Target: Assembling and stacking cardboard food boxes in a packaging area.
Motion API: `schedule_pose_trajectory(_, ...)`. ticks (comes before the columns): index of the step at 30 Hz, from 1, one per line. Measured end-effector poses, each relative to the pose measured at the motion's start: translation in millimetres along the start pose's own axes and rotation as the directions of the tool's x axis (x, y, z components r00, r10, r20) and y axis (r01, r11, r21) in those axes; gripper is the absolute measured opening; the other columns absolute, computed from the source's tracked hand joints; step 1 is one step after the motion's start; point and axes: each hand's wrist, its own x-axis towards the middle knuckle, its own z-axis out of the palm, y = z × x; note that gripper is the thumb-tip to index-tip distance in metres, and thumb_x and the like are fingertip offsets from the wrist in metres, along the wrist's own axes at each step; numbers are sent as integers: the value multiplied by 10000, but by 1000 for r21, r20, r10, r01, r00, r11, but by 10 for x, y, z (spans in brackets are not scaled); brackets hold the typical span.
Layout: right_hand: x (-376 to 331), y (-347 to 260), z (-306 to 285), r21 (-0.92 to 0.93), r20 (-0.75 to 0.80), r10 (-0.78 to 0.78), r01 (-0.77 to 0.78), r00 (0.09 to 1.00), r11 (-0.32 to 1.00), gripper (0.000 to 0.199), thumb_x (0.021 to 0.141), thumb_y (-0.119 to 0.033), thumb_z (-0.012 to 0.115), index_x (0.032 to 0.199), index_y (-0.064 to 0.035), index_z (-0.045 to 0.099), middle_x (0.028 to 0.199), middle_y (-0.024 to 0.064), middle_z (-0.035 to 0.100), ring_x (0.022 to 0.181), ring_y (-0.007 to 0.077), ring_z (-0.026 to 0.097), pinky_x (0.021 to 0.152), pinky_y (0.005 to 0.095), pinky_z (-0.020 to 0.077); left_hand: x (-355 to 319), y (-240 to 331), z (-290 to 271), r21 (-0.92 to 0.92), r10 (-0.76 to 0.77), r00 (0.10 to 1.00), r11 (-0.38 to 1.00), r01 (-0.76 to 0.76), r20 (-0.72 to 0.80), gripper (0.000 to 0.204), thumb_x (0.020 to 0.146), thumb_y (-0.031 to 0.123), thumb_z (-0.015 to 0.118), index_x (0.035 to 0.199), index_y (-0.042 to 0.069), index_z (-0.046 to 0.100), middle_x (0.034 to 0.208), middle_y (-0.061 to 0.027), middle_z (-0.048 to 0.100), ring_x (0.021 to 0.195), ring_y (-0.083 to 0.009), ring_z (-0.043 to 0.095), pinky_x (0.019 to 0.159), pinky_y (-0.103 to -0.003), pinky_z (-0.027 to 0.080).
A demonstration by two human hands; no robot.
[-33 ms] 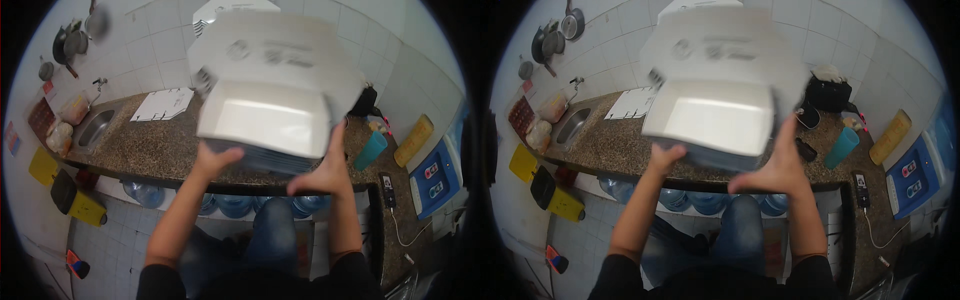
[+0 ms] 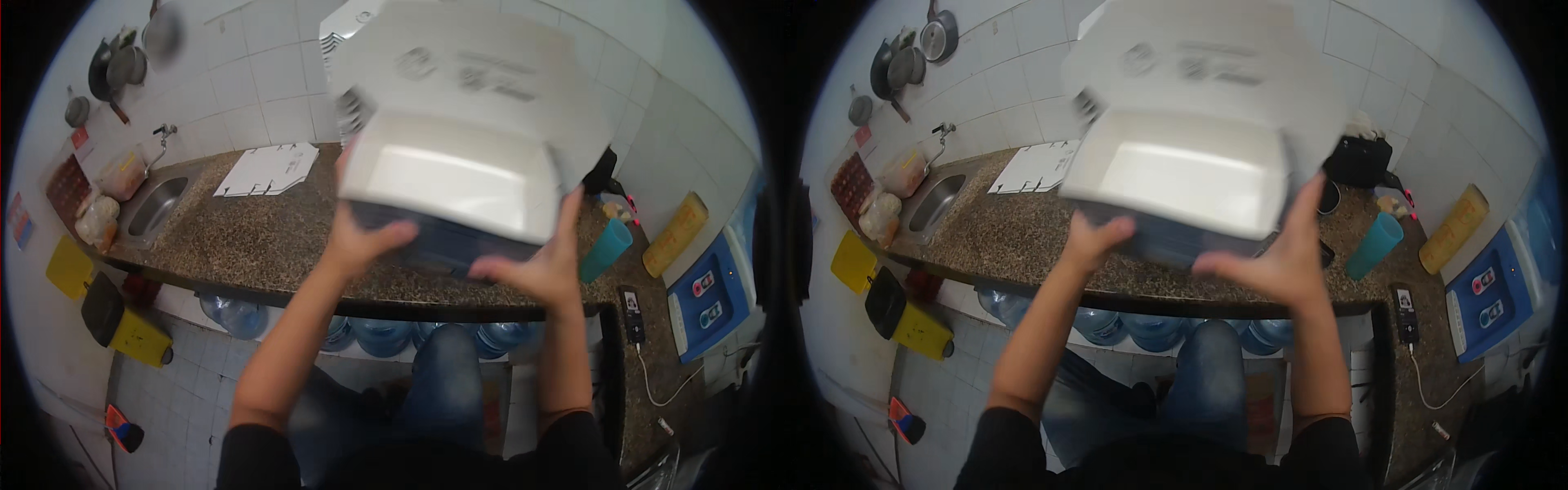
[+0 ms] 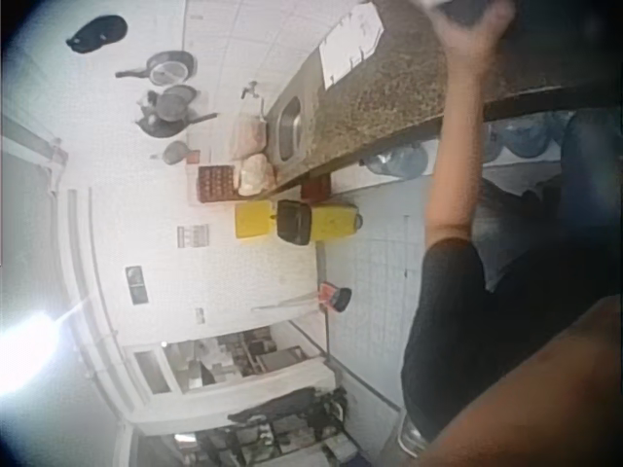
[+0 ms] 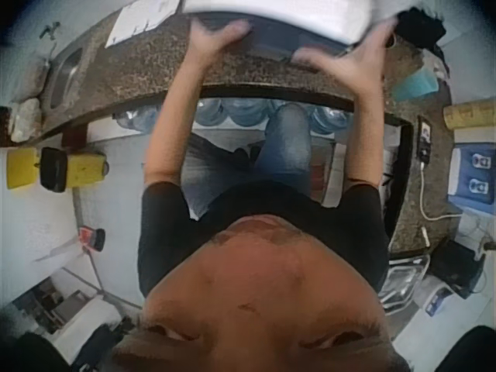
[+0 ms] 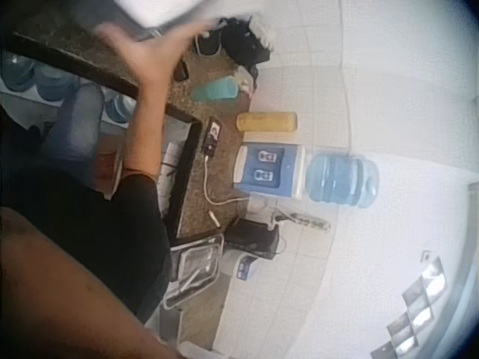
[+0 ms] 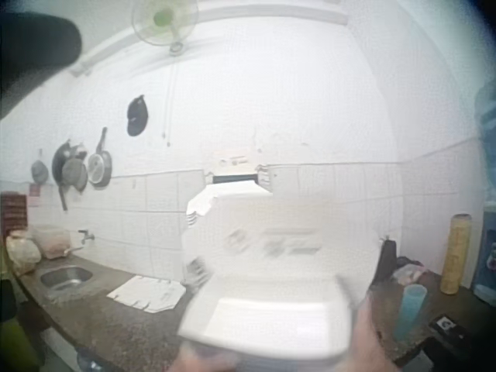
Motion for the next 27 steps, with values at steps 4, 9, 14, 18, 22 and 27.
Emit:
schedule_pose_trajectory(4, 498, 271, -591, 298, -155, 83, -34, 984, 954, 1237, 642, -216, 1009, 1572, 54, 239, 1435, 198, 539, 1308, 312, 565, 1115, 420, 480, 1047, 436, 437, 191, 351, 913, 901, -389, 208, 1400, 752, 862, 700, 1642, 63, -28, 1589, -343, 305, 1462, -437, 396, 1223, -586, 230)
schedule_pose_trajectory(9, 658, 717, -1014, 537, -364, 96, 125, 927, 834, 799, 904, -384, 811, 1501, 0, 446, 1402, 165, 614, 1253, 308, 642, 1097, 464, 526, 2049, 508, -435, 856, 589, 808, 431, -285, -27, 1187, 687, 694, 878, 1601, 188, 314, 1502, -296, 398, 1431, -460, 431, 1140, -546, 420)
schedule_pose_trajectory(14, 588, 785, -1111, 797, -330, 269, 114, 905, 594, 689, 962, -423, 741, 1460, -17, 491, 1408, 170, 624, 1247, 314, 654, 1060, 466, 565, 2314, 359, -1042, 890, 305, 944, 387, -243, 126, 648, 798, 386, 908, 1265, 91, 570, 1142, -225, 705, 1066, -357, 718, 859, -492, 599)
schedule_pose_trajectory(18, 534, 892, -1153, 793, -324, 292, 90, 900, 602, 669, 974, -423, 726, 1454, -18, 494, 1398, 174, 630, 1240, 314, 660, 1055, 473, 569, 2211, 430, -748, 811, 143, 990, 581, -68, -19, 432, 861, 187, 857, 1135, 58, 549, 909, -185, 737, 818, -284, 762, 645, -374, 608)
schedule_pose_trajectory(22, 614, 699, -1069, 842, -278, 253, 108, 926, 529, 663, 983, -431, 710, 1461, -24, 497, 1416, 173, 622, 1252, 316, 653, 1061, 485, 564, 1894, 669, -707, 795, 193, 980, 586, -159, 54, 367, 896, 175, 824, 1083, 48, 535, 918, -177, 734, 721, -260, 739, 540, -340, 554)
schedule_pose_trajectory(27, 1008, 199, -938, 889, -182, 23, 155, 983, 430, 657, 983, -428, 706, 1475, -46, 500, 1439, 155, 614, 1288, 324, 628, 1109, 493, 527, 1258, 929, -547, 896, 311, 930, 330, -297, 194, 361, 921, 178, 796, 1084, 44, 502, 1136, -196, 692, 955, -273, 757, 787, -377, 661)
